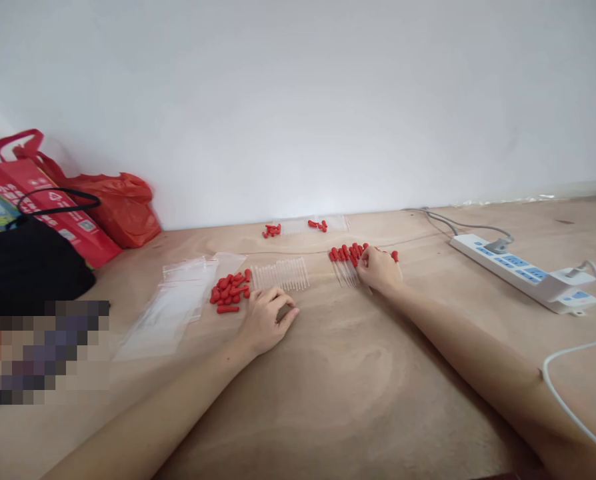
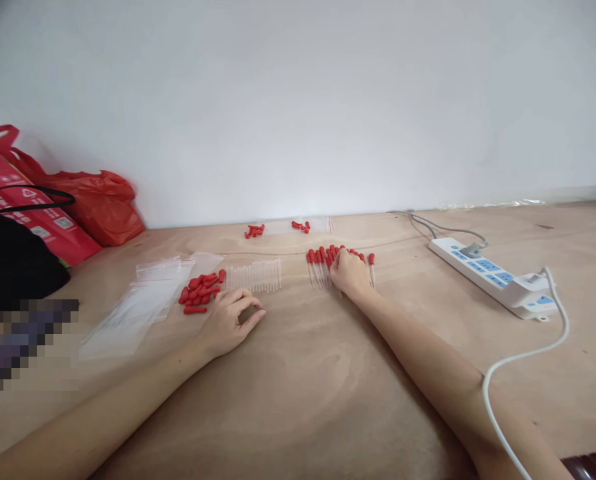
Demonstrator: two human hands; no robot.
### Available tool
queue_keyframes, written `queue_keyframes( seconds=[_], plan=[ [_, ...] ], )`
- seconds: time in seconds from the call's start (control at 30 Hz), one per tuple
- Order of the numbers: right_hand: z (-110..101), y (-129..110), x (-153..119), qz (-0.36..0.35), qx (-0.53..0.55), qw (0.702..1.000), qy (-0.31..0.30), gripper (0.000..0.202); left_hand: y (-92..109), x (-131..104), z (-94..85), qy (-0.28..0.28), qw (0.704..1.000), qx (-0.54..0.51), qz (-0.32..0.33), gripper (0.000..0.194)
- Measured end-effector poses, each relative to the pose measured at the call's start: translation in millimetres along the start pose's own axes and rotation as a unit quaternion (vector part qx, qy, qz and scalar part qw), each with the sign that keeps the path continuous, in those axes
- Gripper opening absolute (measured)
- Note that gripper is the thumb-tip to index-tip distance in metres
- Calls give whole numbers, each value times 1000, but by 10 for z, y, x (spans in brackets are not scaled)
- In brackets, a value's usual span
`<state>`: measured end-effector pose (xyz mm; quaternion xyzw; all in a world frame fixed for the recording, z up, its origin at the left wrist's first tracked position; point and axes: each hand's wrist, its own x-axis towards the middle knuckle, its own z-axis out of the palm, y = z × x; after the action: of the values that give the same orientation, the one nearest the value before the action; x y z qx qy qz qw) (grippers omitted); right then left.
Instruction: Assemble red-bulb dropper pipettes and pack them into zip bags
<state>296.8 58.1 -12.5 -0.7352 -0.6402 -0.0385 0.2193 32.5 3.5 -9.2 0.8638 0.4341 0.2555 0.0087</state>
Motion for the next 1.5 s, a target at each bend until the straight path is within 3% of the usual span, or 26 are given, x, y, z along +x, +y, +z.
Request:
queue_keyframes(
  seconds=[0.23,0.4,0.57,0.77,0.97,1.07,1.17,1.3,1.4,1.5],
  plan=[
    [-43,-264,-93,-59,38,998,0,16,34,23,-11,11,998,43,-39,12],
    [135,-702,-154,-115,140,982,-52,14,-185,110,-239,46,984,118,-123,11],
    [230,-1019,-85,-50,189,977,-83,23,-523,64,-503,-18,968,195,-158,19],
    [220,-1155,55,16,168,977,-130,31,-610,9,-530,-41,960,227,-161,24],
    [213,-1211,82,29,168,974,-150,23,-613,22,-504,-33,960,228,-157,22],
    [209,-1226,85,33,177,971,-155,19,-581,19,-470,18,964,225,-139,18],
    [191,-1200,99,25,196,970,-144,21,-467,12,-371,72,975,188,-94,17],
    [105,-1052,34,-13,228,966,-119,27,-249,-3,-177,69,993,90,-37,18],
    [25,-815,-153,-89,252,960,-84,26,-128,-2,-67,49,998,43,0,17],
    [-11,-499,-405,-248,278,928,14,23,-53,14,-18,30,999,19,32,19]
  ],
)
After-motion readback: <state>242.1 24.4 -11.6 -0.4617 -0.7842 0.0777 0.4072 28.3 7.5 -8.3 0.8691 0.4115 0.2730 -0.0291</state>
